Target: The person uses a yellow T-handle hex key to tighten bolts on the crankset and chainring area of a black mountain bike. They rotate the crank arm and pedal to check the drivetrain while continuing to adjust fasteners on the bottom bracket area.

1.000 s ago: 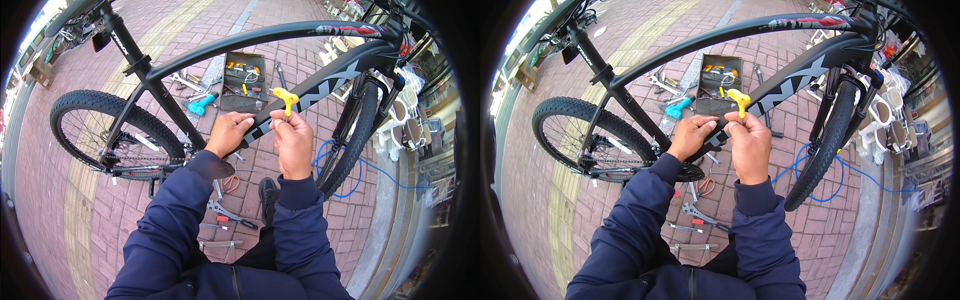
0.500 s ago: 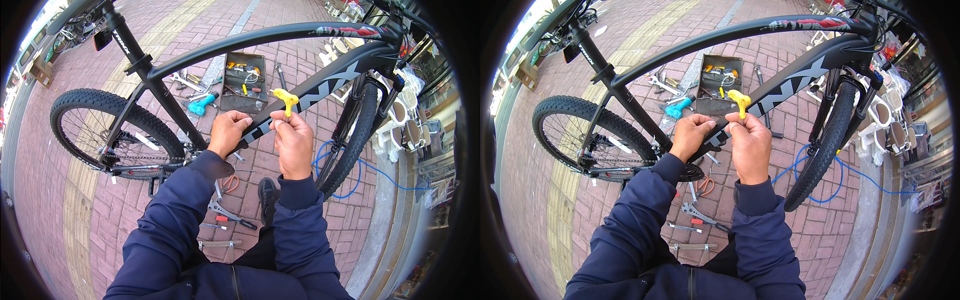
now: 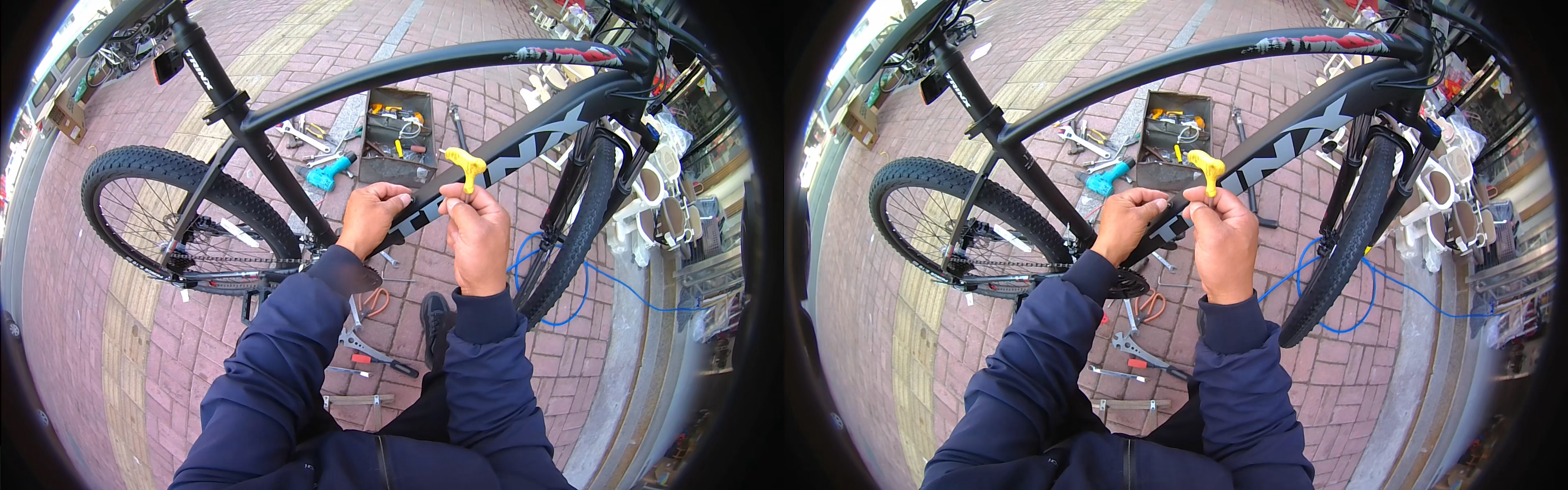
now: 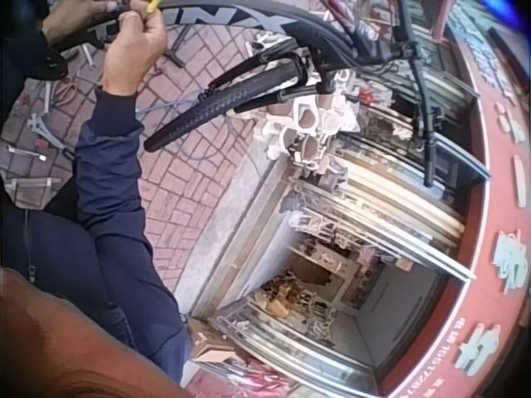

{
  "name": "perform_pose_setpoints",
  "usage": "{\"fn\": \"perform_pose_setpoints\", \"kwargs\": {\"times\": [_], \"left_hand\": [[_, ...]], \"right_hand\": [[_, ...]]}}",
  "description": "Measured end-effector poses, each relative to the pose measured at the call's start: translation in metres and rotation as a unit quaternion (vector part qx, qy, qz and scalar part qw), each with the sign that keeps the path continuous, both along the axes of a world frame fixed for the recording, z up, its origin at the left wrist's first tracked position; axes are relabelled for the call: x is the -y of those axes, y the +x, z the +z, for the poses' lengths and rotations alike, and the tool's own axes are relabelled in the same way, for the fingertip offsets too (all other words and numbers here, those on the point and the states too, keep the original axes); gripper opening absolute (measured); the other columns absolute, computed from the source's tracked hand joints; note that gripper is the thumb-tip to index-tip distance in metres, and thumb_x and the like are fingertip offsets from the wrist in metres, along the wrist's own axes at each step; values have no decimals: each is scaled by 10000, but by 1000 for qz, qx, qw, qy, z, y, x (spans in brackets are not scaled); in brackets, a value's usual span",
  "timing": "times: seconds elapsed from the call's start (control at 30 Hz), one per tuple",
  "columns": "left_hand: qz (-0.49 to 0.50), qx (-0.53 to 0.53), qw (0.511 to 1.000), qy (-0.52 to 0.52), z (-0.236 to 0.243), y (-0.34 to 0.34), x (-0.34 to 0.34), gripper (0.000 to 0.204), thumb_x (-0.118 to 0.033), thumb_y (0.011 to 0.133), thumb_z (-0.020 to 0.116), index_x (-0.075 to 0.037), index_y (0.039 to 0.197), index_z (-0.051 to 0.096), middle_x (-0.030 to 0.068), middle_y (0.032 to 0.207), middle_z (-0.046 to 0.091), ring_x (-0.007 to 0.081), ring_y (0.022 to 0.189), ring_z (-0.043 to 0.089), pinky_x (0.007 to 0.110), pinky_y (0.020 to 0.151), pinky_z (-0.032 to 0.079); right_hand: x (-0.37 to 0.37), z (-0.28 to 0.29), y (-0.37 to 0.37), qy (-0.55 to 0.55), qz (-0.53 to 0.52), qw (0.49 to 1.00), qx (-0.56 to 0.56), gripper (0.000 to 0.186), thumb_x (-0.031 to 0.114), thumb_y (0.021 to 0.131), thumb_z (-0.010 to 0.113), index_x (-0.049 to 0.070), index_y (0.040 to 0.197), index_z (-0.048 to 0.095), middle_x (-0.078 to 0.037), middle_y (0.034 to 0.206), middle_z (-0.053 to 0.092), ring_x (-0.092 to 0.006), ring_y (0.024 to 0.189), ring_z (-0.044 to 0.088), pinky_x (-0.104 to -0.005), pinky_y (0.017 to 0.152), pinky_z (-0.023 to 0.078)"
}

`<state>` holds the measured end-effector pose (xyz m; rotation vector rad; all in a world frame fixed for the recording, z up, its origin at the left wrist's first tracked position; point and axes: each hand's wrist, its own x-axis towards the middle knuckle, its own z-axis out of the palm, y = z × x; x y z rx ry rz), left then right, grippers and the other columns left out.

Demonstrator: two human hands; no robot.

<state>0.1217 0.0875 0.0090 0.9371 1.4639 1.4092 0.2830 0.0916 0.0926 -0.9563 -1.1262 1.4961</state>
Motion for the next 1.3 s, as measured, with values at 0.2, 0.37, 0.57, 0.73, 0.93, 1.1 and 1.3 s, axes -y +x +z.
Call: {"fn": "perform_pose_setpoints", "kwargs": {"times": [0.2, 0.37, 0.57, 0.73, 0.93, 1.1, 1.3], "left_hand": [[-6, 41, 999, -22, -6, -2, -3, 145, -79, 913, 747, 27, 1011, 733, 53, 866, 744, 80, 741, 656, 251, 668, 531], [-23, 43, 999, 13, -8, -4, -3, 155, -75, 916, 742, 21, 1038, 741, 43, 871, 745, 76, 731, 650, 250, 662, 528], [-12, 63, 998, 5, -6, -4, -2, 156, -116, 913, 761, 16, 996, 762, 37, 844, 744, 71, 715, 640, 249, 648, 519], [2, 2, 1000, -27, -1, -2, -2, 169, -154, 908, 781, 10, 949, 768, 33, 805, 736, 70, 692, 632, 257, 631, 513], [-5, -57, 998, -26, 2, -3, -1, 160, -117, 906, 763, 26, 977, 765, 51, 837, 752, 77, 712, 642, 263, 654, 523], [-20, -19, 1000, 13, -2, -3, -1, 172, -68, 905, 738, 33, 1041, 768, 56, 880, 761, 84, 739, 658, 256, 677, 533], [-36, 48, 998, 10, -4, -6, -1, 170, -90, 910, 745, 25, 1033, 774, 49, 867, 756, 81, 708, 657, 250, 638, 530]], "right_hand": [[-1, -4, -1, 13, 5, 1000, -3, 159, 31, 980, 594, -2, 1094, 700, -29, 840, 658, 4, 513, 404, -187, 447, 280], [-1, -2, -1, 9, 4, 1000, 9, 161, 29, 978, 593, 0, 1093, 702, -30, 842, 661, 4, 515, 408, -187, 447, 281], [1, 2, 0, -2, 4, 1000, -1, 194, 10, 918, 604, -27, 1073, 713, -25, 852, 674, -8, 605, 453, -184, 533, 331], [1, 0, 0, 0, 4, 1000, 5, 182, 11, 939, 597, -18, 1080, 709, -23, 846, 665, -3, 572, 434, -185, 503, 312], [-1, -2, -1, 3, 7, 1000, 2, 162, 20, 982, 587, 2, 1097, 700, -20, 834, 651, 4, 511, 402, -189, 445, 281], [0, -1, 0, -6, 6, 1000, -14, 192, -8, 914, 606, -23, 1070, 715, -30, 854, 676, -8, 600, 453, -181, 531, 324], [-1, -1, -1, 11, 10, 1000, 5, 165, 19, 981, 585, -1, 1100, 697, -29, 842, 658, 3, 513, 410, -185, 447, 290]]}}
